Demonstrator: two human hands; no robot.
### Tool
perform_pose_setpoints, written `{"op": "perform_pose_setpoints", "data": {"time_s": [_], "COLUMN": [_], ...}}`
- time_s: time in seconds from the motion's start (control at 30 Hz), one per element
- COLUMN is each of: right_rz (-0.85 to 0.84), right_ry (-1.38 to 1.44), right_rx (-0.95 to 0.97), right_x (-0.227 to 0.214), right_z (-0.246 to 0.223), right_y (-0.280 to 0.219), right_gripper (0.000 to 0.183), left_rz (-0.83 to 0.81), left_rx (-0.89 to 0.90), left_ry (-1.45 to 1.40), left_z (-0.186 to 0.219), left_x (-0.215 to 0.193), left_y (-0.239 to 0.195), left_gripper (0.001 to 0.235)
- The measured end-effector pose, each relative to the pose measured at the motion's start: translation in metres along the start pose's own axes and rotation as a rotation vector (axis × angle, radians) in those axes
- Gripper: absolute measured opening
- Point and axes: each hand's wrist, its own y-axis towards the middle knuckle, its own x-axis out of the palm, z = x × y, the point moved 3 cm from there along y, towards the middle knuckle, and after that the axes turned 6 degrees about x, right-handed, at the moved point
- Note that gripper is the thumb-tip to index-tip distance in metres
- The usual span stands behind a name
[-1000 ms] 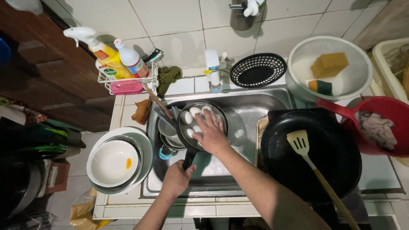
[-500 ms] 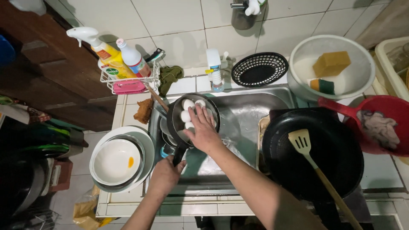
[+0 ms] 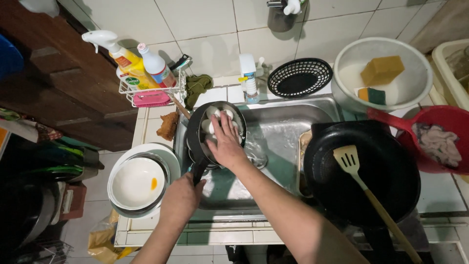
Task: Frying pieces of meat in a pan on a gas stove and rinsing boiled eggs in a sink.
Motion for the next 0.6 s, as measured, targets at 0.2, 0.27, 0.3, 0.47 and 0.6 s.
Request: {"op": "perform_pose_setpoints", "data": {"time_s": [0.2, 0.27, 0.3, 0.47, 0.6], "right_rz": [0.104, 0.115, 0.124, 0.143, 0.165], "right_ry": [0.09, 0.134, 0.179, 0.354, 0.441], "right_rx": [-0.042, -0.039, -0.038, -0.026, -0.021], "right_x": [0.023, 0.027, 0.029, 0.014, 0.015], "right_z": [0.02, 0.024, 0.026, 0.014, 0.019], "right_y": [0.007, 0.007, 0.007, -0.001, 0.0], "right_gripper": [0.076, 0.076, 0.075, 0.082, 0.09], "left_rz": [-0.005, -0.01, -0.014, -0.016, 0.008], "left_rx": [0.029, 0.027, 0.021, 0.018, 0.046], "left_ry": [0.155, 0.174, 0.192, 0.228, 0.259], "left_z": [0.003, 0.009, 0.011, 0.02, 0.023], "left_x": [-0.008, -0.014, -0.018, -0.025, -0.025], "left_y": [-0.001, -0.003, -0.003, -0.006, -0.004], "left_gripper": [0.037, 0.036, 0.036, 0.031, 0.026]}}
